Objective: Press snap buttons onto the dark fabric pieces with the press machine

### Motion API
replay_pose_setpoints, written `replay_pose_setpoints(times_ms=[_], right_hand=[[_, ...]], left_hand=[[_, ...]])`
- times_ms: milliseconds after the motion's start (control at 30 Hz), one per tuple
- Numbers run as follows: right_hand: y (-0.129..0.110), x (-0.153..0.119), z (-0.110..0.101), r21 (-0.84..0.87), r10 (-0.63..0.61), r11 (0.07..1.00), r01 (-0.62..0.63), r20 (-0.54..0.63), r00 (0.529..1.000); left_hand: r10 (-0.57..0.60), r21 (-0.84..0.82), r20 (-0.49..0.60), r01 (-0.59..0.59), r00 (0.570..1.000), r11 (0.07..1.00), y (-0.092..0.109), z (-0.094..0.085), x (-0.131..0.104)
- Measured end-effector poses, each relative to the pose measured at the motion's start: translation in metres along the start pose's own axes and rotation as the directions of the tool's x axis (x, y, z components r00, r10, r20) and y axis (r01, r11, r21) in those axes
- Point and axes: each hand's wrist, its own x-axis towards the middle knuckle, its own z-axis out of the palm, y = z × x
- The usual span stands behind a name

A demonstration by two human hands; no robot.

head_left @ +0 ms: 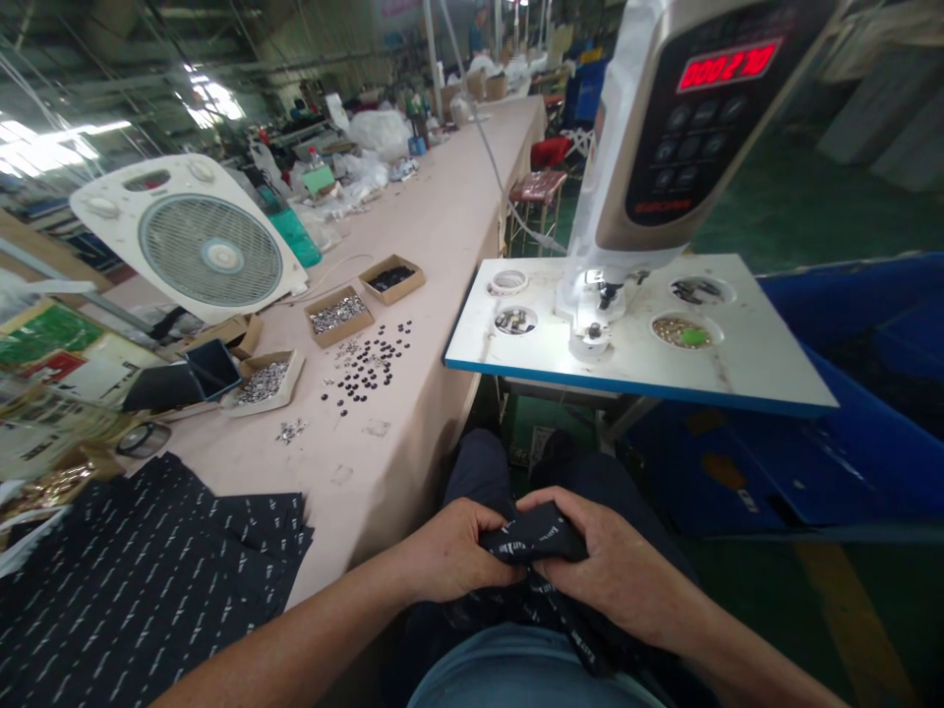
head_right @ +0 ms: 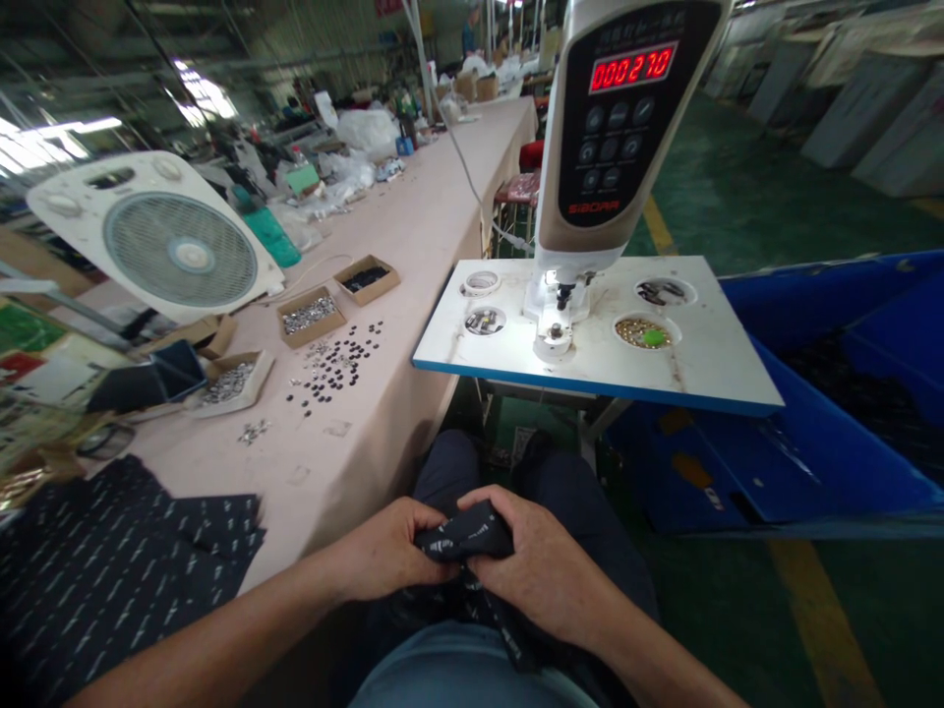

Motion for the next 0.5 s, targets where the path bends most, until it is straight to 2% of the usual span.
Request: replay_pose_setpoints(times_ms=[133,300,500], right_hand=[[-0.001,0.002,-0.003,0.003,-0.005,1.000,0.005,-0.003,1.000],[0.008,0.013,-0.010,0.144,0.044,0.987,-0.064,0.139,0.989],[0.033,0.033,-0.020,0.246,-0.030,0.969,-0.039,0.274,0.961]], left_hand=[[0.039,-0.125,0.026,-0.036,0.999,0.991,-0.007,0.000,0.001],[0.083,-0.233,0.046,-0.070,0.996,0.970,-0.016,-0.001,0.006],[0.109,-0.264,-0.007,-0.107,0.994,0.959,-0.010,-0.003,0.019]])
